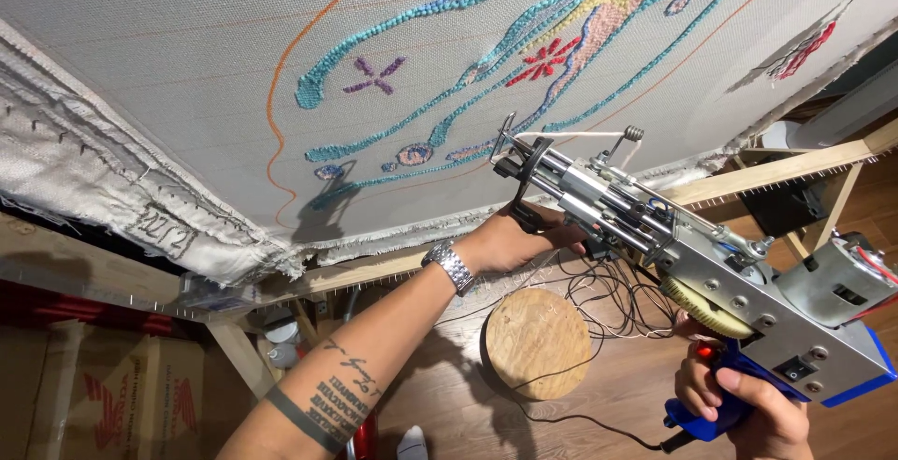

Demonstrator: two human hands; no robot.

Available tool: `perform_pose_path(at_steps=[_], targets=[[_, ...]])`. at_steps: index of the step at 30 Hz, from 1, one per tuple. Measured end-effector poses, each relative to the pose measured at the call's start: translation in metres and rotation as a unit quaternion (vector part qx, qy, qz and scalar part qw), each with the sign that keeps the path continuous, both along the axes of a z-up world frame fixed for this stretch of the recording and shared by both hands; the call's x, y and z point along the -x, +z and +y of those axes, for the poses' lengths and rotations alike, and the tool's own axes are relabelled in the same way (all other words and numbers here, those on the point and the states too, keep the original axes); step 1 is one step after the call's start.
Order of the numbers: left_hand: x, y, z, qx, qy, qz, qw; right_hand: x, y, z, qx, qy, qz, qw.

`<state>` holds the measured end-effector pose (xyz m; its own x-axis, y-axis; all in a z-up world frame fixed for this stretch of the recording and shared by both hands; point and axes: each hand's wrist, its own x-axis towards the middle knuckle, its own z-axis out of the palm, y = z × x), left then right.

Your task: Using a tufting gun to create a colorful pattern on a rug canvas.

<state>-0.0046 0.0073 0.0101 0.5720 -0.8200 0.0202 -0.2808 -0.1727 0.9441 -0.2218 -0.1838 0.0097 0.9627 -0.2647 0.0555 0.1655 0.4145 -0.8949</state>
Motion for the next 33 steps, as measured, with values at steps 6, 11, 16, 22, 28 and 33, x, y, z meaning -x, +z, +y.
perform_pose_path(at_steps=[6, 11, 16, 22, 28, 33], targets=[[-0.001, -0.002, 0.0, 0.016, -0.008, 0.021, 1.0, 0.001, -0.002, 0.0, 0.007, -0.001, 0.017, 1.0], [-0.001, -0.001, -0.001, -0.002, -0.001, 0.013, 1.0, 0.0, 0.003, 0.003, 0.011, -0.023, 0.002, 1.0], [-0.001, 0.002, -0.002, -0.001, 0.002, 0.018, 1.0, 0.0, -0.003, -0.004, -0.002, -0.009, 0.003, 1.0], [-0.003, -0.004, -0.002, -0.006, 0.021, -0.006, 1.0, 0.0, -0.02, -0.018, -0.025, 0.022, 0.004, 0.999], [-0.004, -0.012, -0.002, 0.051, 0.02, 0.06, 0.997, -0.015, -0.021, -0.021, -0.098, 0.086, -0.055, 0.99], [-0.002, -0.009, -0.003, 0.015, 0.049, 0.043, 0.998, -0.021, -0.025, -0.027, -0.168, 0.111, -0.046, 0.978]])
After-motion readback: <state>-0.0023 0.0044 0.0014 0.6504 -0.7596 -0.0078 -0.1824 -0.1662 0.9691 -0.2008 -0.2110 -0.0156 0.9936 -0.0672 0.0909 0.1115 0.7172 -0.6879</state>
